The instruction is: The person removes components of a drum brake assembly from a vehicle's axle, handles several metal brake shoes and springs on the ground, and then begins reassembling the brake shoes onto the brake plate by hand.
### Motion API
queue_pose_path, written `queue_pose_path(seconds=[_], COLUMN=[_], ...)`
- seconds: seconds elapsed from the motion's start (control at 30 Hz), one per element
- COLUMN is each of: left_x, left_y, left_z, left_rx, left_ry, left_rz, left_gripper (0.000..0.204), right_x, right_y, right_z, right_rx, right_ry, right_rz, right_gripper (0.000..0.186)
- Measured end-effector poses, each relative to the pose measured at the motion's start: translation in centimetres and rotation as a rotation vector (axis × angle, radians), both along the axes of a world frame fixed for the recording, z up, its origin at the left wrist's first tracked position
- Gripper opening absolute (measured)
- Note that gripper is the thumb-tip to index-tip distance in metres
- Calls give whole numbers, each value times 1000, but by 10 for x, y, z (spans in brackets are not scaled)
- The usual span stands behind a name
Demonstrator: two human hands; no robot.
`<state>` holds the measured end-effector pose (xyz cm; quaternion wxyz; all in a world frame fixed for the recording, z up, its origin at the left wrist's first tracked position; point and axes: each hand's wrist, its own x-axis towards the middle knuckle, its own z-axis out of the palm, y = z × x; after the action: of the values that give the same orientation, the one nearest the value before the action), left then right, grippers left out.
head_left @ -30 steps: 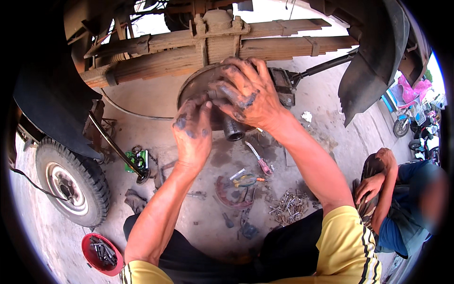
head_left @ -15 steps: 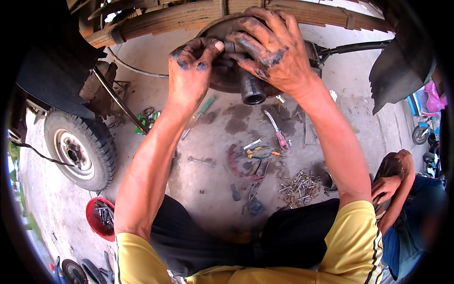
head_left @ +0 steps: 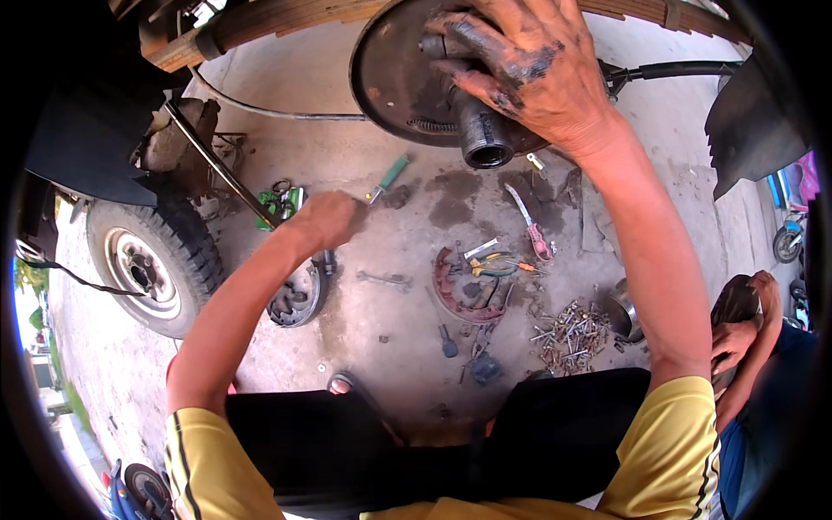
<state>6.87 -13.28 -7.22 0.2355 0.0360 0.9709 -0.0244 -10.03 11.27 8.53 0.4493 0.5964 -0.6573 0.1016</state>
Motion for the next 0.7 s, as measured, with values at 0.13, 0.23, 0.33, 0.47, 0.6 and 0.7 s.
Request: queue_pose_path(seconds=[0.13,0.23,0.33,0.47,0.6,0.7], left_x=[41,43,49,64,72,91], left_y=[-94,-101,-96,-89,-87,-81], left_z=[-128,-180,-208,-218,-216,-210], left_rx=[404,417,380,332,175,108], left_ry=[245,390,542,466,363,216], left_rz=[345,588,605,525,655,589], left_gripper=[20,30,57,64,60,49], right_x=[10,6,6,13,13,10], right_y=[-4,-4,1,-2,-13,-12], right_z=[6,3,11,10,11,9], right_rx=[24,15,18,47,-26,-2], right_ry=[-41,-48,-12,-27,19,3], right_rz=[-73,-58,-17,-118,41,25], right_gripper=[45,46,46,48,44,44])
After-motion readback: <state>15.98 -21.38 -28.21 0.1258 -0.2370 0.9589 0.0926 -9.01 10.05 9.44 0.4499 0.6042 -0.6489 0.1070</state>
